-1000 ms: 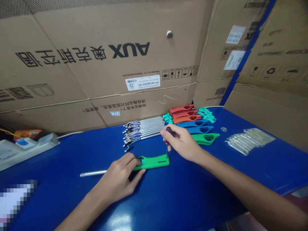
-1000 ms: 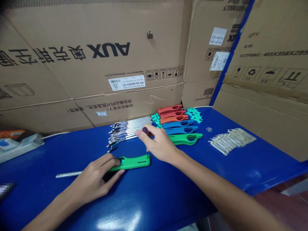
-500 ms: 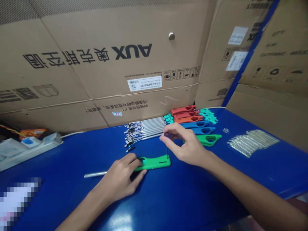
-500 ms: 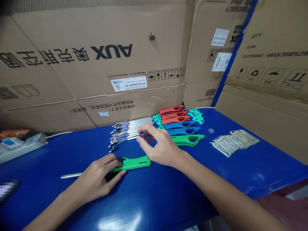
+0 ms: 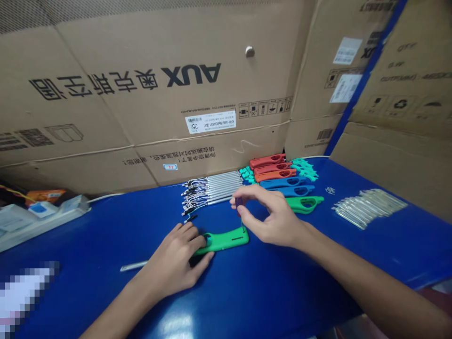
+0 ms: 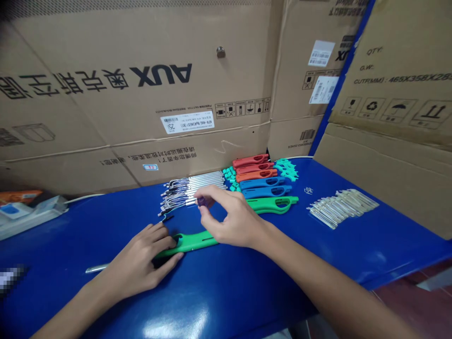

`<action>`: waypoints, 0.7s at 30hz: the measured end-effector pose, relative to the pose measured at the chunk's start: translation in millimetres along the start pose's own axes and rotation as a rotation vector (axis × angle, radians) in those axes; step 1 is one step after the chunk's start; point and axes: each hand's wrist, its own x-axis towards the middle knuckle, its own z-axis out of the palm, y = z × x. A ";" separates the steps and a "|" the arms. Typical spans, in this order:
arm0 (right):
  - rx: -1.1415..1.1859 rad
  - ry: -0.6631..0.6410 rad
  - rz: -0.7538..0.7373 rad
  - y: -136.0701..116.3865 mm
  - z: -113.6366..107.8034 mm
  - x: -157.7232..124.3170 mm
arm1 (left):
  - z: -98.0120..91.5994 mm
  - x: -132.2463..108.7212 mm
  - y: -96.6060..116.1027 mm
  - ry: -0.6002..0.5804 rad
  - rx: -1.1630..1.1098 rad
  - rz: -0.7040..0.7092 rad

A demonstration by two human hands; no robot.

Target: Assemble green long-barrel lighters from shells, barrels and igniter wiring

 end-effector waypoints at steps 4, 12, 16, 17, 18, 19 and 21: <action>-0.065 0.019 -0.089 1.5 -1.5 1.8 | 1.3 -0.3 -1.5 -0.016 -0.016 -0.009; 0.088 -0.111 0.058 2.0 -13.4 4.5 | 1.3 -0.6 -1.7 -0.026 -0.029 -0.017; 0.091 -0.122 0.080 -0.3 -14.9 4.8 | 0.5 0.2 -0.8 -0.003 -0.033 -0.006; 0.056 -0.110 0.046 0.4 -14.5 5.2 | 0.1 0.4 -0.5 0.000 -0.032 0.001; 0.027 -0.095 0.009 1.5 -14.0 5.7 | -0.2 0.6 -0.4 0.000 -0.031 0.010; 0.009 -0.080 -0.023 2.7 -13.5 6.1 | -0.6 0.7 -0.3 0.000 -0.029 0.019; 0.003 -0.069 -0.054 4.5 -12.8 6.3 | -1.2 1.1 -0.2 0.005 -0.029 0.029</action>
